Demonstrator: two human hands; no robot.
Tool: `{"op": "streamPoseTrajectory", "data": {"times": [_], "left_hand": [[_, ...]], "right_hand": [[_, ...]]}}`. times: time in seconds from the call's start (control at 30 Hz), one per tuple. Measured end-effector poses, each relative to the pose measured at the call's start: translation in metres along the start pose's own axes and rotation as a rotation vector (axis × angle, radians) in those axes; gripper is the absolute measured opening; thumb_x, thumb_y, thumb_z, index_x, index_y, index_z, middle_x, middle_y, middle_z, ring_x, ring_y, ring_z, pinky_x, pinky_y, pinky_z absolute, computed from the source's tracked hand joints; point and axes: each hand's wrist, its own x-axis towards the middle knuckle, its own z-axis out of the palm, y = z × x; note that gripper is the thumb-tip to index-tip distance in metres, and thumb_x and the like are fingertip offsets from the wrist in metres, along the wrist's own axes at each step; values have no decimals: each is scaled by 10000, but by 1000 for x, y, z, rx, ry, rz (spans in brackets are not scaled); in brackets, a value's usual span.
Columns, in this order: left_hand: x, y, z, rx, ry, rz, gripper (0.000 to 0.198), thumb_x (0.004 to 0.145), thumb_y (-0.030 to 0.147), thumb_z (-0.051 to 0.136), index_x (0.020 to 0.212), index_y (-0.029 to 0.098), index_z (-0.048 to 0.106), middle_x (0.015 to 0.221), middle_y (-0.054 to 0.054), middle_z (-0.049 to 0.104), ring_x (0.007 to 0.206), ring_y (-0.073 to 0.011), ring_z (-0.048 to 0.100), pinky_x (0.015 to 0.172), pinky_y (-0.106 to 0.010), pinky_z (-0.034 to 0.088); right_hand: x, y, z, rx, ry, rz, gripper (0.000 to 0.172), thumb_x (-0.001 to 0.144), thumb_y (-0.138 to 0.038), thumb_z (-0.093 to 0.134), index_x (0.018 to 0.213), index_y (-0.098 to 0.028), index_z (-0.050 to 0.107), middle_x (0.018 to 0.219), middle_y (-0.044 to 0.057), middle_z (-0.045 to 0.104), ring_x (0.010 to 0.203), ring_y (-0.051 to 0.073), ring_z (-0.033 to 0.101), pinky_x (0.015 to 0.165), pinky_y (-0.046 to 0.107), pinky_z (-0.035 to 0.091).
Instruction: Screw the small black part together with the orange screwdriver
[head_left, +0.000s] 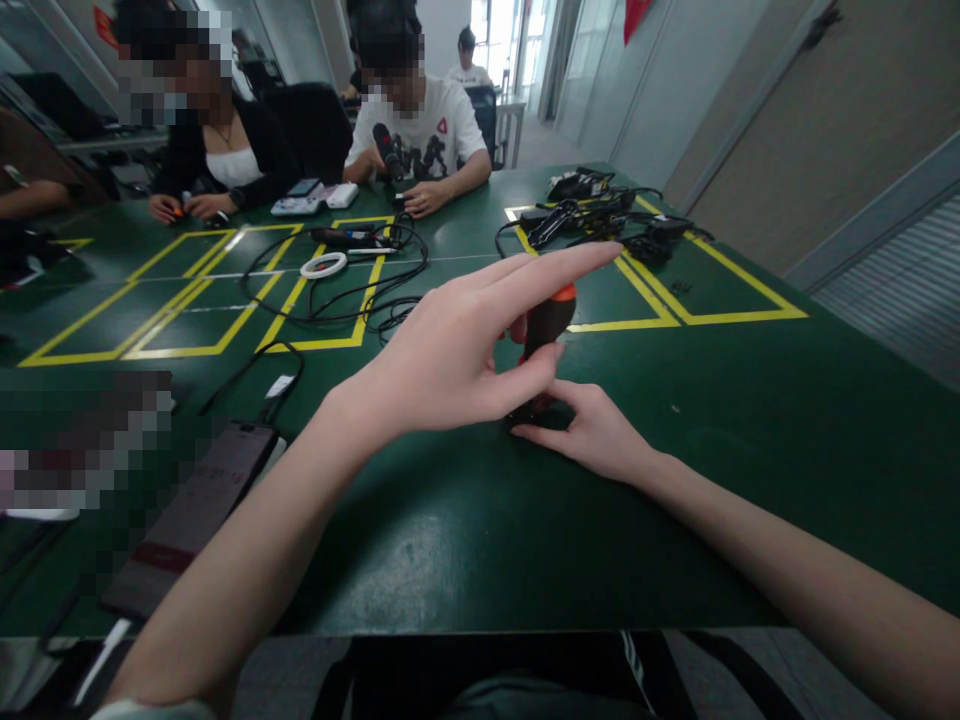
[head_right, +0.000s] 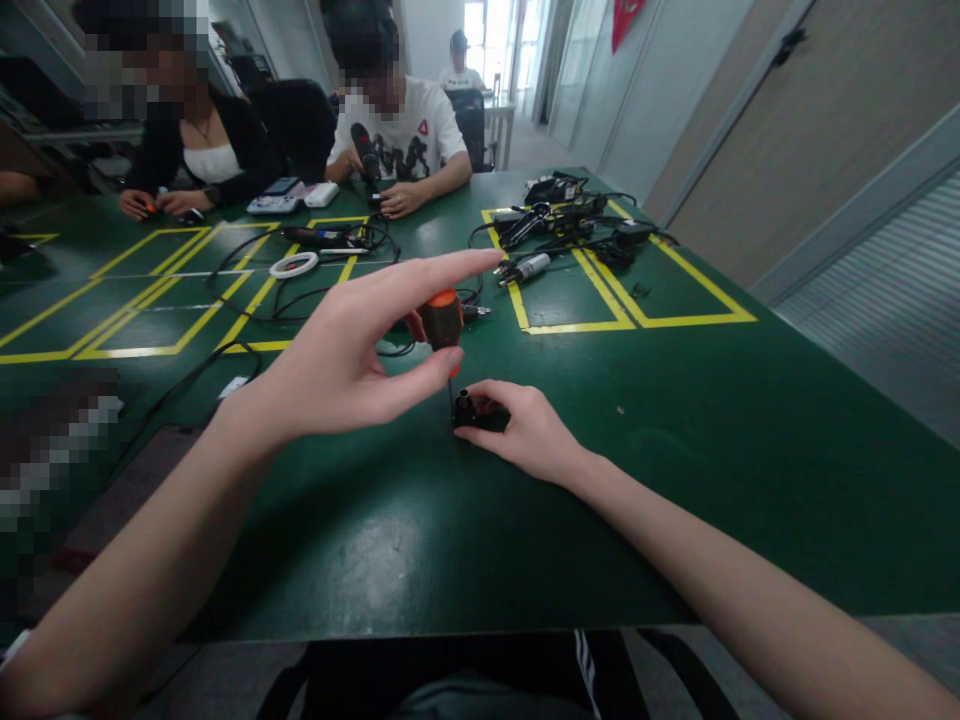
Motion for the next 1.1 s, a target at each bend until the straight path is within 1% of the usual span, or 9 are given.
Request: {"op": "streamPoseTrajectory", "data": {"times": [0.13,0.27,0.37,0.47,0.57,0.7,0.83,0.93,1.1], "left_hand": [[0,0,1,-14,-6,-18,630,989,229,489,1608,335,442,1224,-29,753,1088,-239,736,878,-375,637],[0,-2,1,12,3,-12,578,995,260,535,1568,324,498,1414,-43,694,1166,-258,726,926,-401,638],[0,-4,1,38,20,-8,536,992,294,573,1527,301,539,1485,-57,654,1134,-247,735,924,-386,635],[0,-3,1,50,34,-13,523,995,300,555,1518,283,543,1412,-65,696,1074,-231,745,928,-371,627],[0,-2,2,20,19,-14,601,984,248,507,1582,281,471,1290,-57,737,1055,-229,742,953,-383,618],[0,-5,3,-28,12,-13,656,992,234,486,1635,321,392,1210,-33,738,1056,-234,744,913,-385,630],[-1,-9,4,5,26,-13,548,995,304,583,1538,320,516,1383,-45,693,1099,-239,739,911,-370,638],[-2,-7,5,6,31,-16,504,981,304,612,1482,287,565,1395,-66,694,1084,-233,742,915,-360,638],[-4,-3,7,-74,-6,-55,716,954,224,559,1636,339,371,1235,-41,726,1000,-228,745,867,-357,639]], "right_hand": [[1,-2,-2,47,-11,21,193,843,-300,822,988,-217,726,912,35,815,811,228,770,780,371,651],[1,-1,-2,60,-16,37,234,832,-310,837,1009,-207,723,945,42,817,840,230,773,804,377,650],[1,1,-1,46,-15,37,243,825,-321,846,997,-209,715,938,39,810,839,230,766,800,381,643],[1,1,-1,21,-13,29,249,822,-314,852,996,-205,712,931,42,802,834,234,758,783,383,633],[0,0,-2,7,-21,20,247,816,-287,856,993,-202,707,926,45,798,822,228,752,772,372,629],[-1,1,-1,7,-15,14,320,817,-265,843,1093,-204,694,970,52,799,857,224,758,816,373,641],[-2,4,3,-11,-13,-8,360,839,-282,824,1168,-197,702,1022,68,802,900,235,768,831,383,642],[-2,6,5,-21,-1,-28,345,847,-275,820,1164,-197,710,1024,69,804,885,236,767,820,384,641],[-2,4,4,-33,2,-48,298,859,-280,817,1121,-194,703,1011,70,800,874,241,761,796,379,639]]}}
